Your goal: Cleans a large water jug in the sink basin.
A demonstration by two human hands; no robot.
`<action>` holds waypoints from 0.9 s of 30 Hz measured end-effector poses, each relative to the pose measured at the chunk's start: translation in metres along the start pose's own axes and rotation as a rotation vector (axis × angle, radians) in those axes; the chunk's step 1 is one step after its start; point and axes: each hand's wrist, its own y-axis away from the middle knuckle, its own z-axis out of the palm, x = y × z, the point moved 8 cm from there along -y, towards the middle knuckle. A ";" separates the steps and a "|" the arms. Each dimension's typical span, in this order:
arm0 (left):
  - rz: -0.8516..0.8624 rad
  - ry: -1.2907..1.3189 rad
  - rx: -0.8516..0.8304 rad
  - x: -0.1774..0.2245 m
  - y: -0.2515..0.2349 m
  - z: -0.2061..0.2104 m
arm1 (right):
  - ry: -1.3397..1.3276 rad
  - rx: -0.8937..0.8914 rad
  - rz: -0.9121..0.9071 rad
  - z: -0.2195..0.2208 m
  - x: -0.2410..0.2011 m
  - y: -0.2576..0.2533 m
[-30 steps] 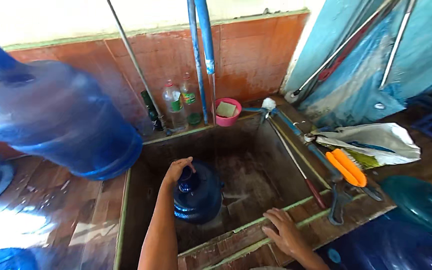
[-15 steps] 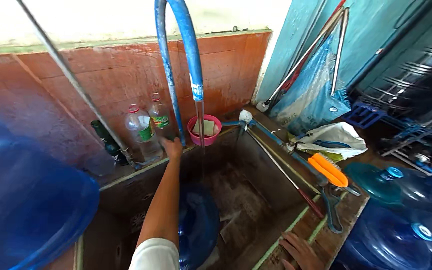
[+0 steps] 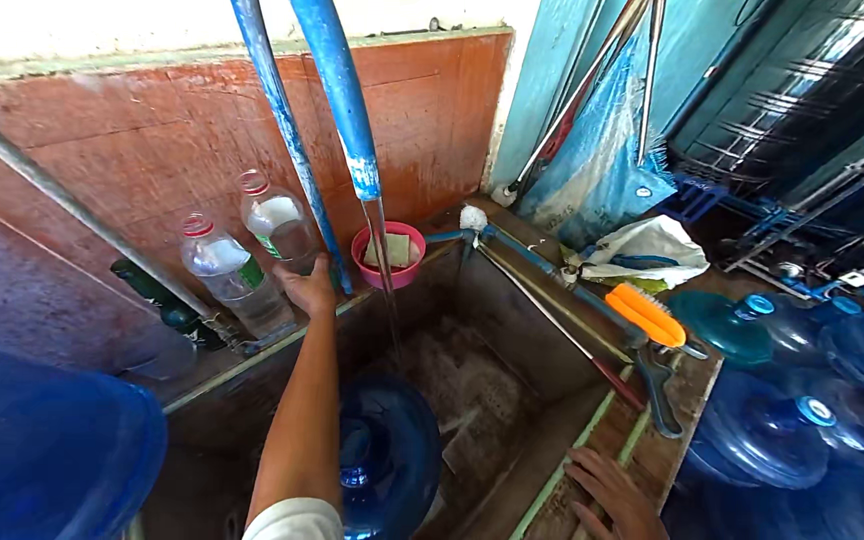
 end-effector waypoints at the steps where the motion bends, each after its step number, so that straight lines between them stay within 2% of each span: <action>1: 0.014 -0.009 -0.043 0.006 0.004 -0.003 | 0.003 0.008 0.000 0.001 0.001 0.001; 5: -0.024 0.006 -0.202 0.024 0.039 -0.027 | 0.037 0.127 -0.036 0.004 0.006 0.005; 7: -0.043 0.054 -0.322 0.036 0.079 -0.037 | 0.034 0.153 -0.041 0.005 0.007 0.005; 9: -0.137 0.096 -0.434 0.039 0.130 -0.045 | 0.040 0.182 -0.045 0.002 0.007 0.005; 13: -0.392 0.143 -0.502 0.021 0.240 -0.063 | 0.031 0.201 -0.054 0.003 0.007 0.005; 17: -0.499 0.150 -0.586 -0.005 0.318 -0.049 | 0.011 0.235 -0.086 0.004 0.008 0.006; 19: -0.478 0.132 -0.580 -0.010 0.325 -0.039 | 0.007 0.245 -0.094 0.003 0.007 0.006; 23: -0.355 0.047 -0.496 -0.014 0.306 -0.026 | -0.033 0.213 -0.086 0.001 0.004 0.004; 27: -0.362 0.015 -0.426 -0.016 0.291 -0.023 | -0.042 0.195 -0.083 0.000 0.005 0.002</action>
